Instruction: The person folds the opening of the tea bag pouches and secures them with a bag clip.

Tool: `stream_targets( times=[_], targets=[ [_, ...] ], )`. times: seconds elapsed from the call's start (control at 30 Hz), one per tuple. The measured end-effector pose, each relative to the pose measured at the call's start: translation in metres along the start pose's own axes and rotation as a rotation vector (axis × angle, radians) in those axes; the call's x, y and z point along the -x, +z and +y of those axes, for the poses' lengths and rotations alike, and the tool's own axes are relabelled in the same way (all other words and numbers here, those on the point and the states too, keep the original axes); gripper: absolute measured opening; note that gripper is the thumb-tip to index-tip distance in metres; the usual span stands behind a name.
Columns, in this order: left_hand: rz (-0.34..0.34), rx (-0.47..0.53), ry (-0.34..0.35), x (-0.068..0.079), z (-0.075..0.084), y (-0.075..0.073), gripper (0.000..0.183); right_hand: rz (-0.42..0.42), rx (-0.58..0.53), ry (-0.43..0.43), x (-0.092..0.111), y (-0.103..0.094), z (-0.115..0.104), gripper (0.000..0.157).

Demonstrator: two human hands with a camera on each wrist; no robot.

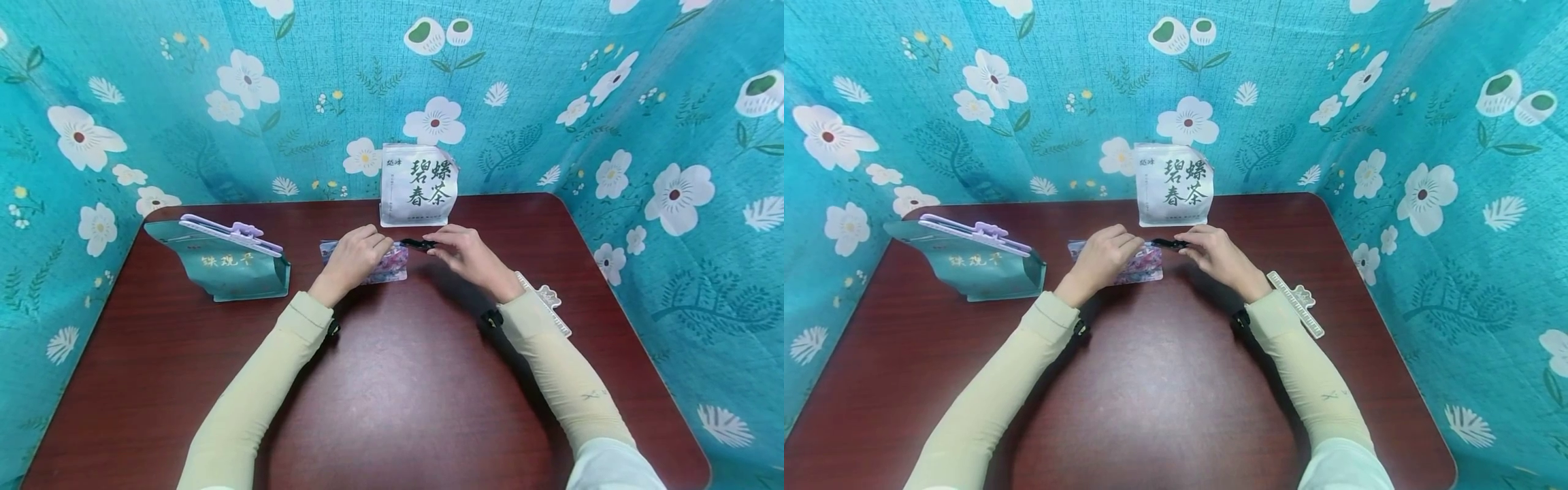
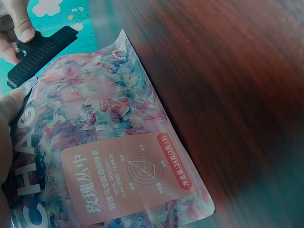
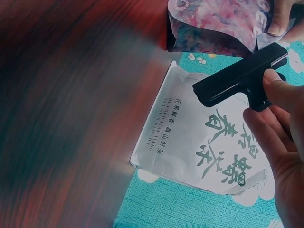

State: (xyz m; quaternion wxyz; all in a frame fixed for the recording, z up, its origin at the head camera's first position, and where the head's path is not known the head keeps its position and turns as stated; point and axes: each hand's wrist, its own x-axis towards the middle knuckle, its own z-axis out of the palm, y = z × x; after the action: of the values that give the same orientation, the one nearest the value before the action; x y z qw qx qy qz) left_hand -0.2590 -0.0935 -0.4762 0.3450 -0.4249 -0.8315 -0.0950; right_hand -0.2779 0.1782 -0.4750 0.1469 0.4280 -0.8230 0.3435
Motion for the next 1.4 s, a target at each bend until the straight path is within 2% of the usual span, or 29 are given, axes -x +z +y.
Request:
stream_targets(
  times=[0.17, 0.4, 0.57, 0.67, 0.93, 1.4],
  targets=[
    [-0.006, 0.001, 0.001, -0.001, 0.000, -0.001, 0.015, -0.005, -0.020, 0.007, -0.001, -0.001, 0.004, 0.029],
    [-0.002, 0.000, 0.006, 0.000, -0.001, 0.001, 0.013, -0.021, -0.040, 0.068, -0.003, -0.002, 0.006, 0.037],
    [0.007, -0.001, 0.007, 0.001, -0.002, 0.000, 0.013, -0.036, -0.093, 0.094, -0.004, 0.000, 0.004, 0.032],
    [0.014, 0.002, 0.009, 0.001, -0.002, 0.000, 0.012, -0.032, -0.102, 0.078, -0.004, 0.002, 0.004, 0.028],
    [0.004, 0.004, 0.033, -0.001, -0.003, -0.001, 0.013, 0.003, -0.028, -0.026, -0.005, -0.004, 0.000, 0.029],
    [-0.023, 0.017, 0.056, 0.000, -0.005, 0.000, 0.012, -0.120, -0.010, -0.027, -0.007, -0.012, 0.007, 0.025]
  ],
)
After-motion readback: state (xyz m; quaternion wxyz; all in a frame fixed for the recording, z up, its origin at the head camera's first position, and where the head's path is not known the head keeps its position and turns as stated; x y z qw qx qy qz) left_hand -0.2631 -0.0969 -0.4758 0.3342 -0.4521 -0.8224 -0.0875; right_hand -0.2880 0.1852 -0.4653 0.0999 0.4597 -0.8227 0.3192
